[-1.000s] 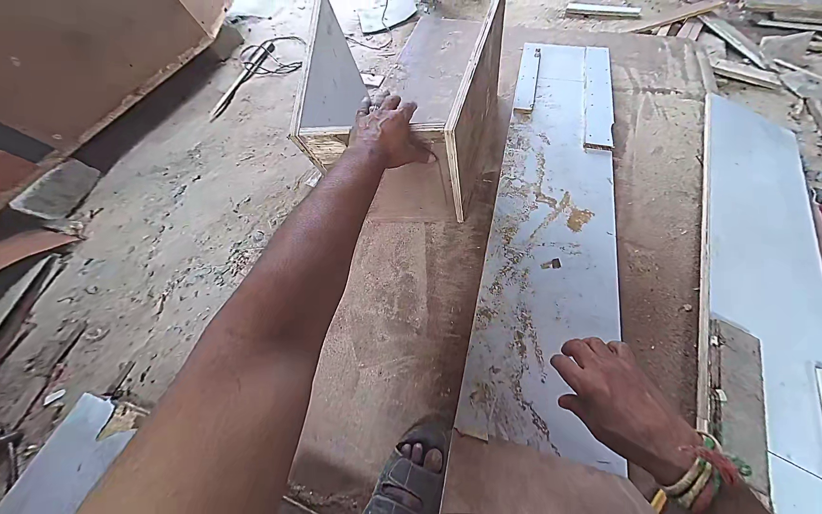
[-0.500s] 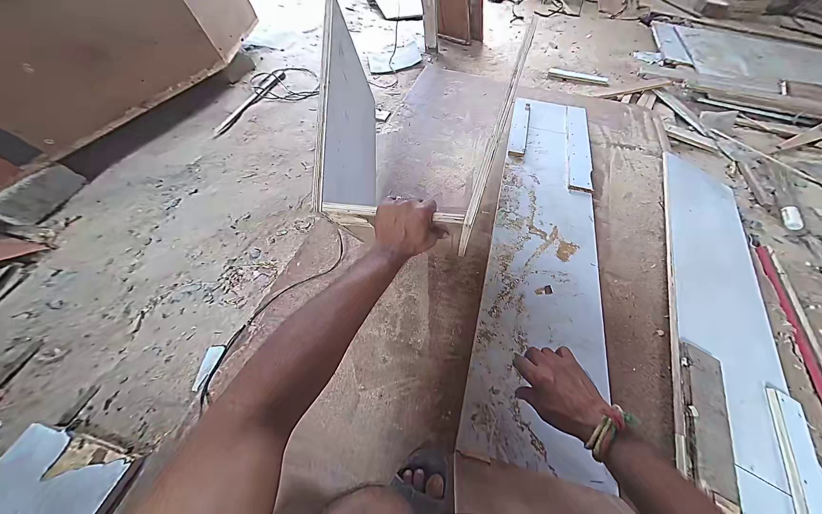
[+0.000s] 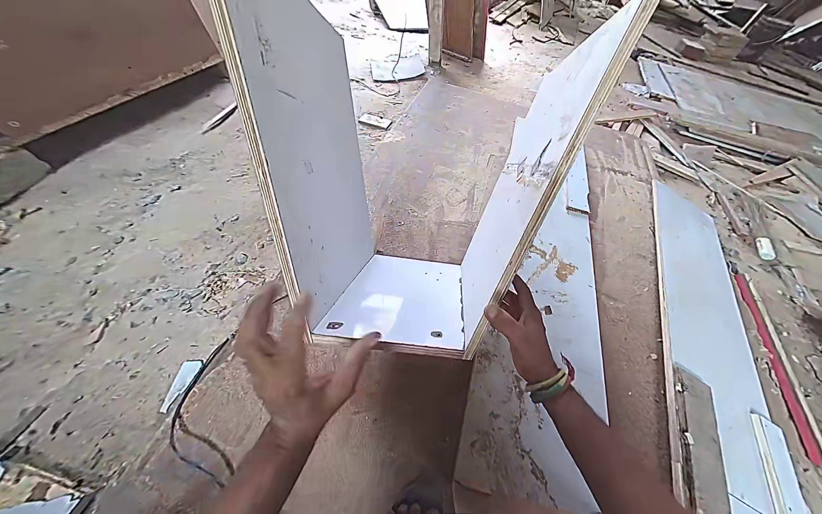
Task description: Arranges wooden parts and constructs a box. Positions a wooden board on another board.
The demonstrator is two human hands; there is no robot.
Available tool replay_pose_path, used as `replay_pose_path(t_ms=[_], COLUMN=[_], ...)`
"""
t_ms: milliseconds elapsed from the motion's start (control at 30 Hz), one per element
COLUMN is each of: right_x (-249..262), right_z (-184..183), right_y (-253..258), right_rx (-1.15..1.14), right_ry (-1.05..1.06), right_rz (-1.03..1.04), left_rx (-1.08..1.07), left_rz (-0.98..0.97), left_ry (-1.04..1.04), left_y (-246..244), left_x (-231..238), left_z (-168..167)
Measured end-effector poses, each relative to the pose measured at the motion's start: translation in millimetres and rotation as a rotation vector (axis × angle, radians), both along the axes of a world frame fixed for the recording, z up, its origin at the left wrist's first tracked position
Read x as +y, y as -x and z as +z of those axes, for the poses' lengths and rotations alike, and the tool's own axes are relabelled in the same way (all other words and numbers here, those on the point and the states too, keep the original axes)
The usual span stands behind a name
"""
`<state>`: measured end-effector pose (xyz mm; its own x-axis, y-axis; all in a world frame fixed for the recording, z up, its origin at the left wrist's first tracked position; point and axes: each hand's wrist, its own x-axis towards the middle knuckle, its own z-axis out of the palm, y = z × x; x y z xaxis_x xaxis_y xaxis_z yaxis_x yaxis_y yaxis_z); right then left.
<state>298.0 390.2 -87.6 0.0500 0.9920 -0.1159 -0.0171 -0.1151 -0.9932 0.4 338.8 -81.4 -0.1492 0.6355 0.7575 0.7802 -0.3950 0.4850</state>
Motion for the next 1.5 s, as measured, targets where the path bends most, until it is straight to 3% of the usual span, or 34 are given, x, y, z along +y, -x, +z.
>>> replay_pose_path(t_ms=[67,133,200,300,400,533,833,1200,1367,1500], right_x=[-3.0,-6.2,-5.3,3.0,4.3,10.8,19.0,-21.6,-22.1,-8.1], right_z=[-3.3,-3.2,-5.2,-5.0,-4.6,-4.0,27.3,64.9,59.8,80.7], right_y=[20.9,40.9,50.1,49.6,52.0,47.4,36.0,-70.1,-121.0,-150.2], right_rx=[-0.058,-0.239,-0.34,-0.427,-0.564,-0.572,-0.55,-0.648,-0.572,-0.654], right_ry=[-0.088,-0.045,0.017,0.062,0.068,0.031,0.019,-0.017,0.047,0.126], right_rz=[-0.102,-0.213,-0.32,-0.405,-0.447,-0.418,-0.433,-0.521,-0.635,-0.644], left_rx=[-0.309,-0.671,-0.76,-0.847,-0.739,-0.708,-0.705,-0.791,-0.611,-0.546], left_rz=[0.135,0.023,-0.144,-0.1,-0.019,0.063,-0.028,-0.147,-0.208,-0.219], left_ry=[0.214,0.436,0.566,0.672,0.71,0.58,0.315,0.453,0.55,0.671], left_y=[41.4,67.7,78.4,89.2,80.9,71.2,54.4,-45.0,-93.7,-124.0], left_x=[10.2,25.9,37.6,49.5,68.0,87.9,87.6,77.9,105.9,134.3], left_z=[11.9,8.6,3.8,0.5,-4.9,-10.2,0.5,20.4,47.6,66.0])
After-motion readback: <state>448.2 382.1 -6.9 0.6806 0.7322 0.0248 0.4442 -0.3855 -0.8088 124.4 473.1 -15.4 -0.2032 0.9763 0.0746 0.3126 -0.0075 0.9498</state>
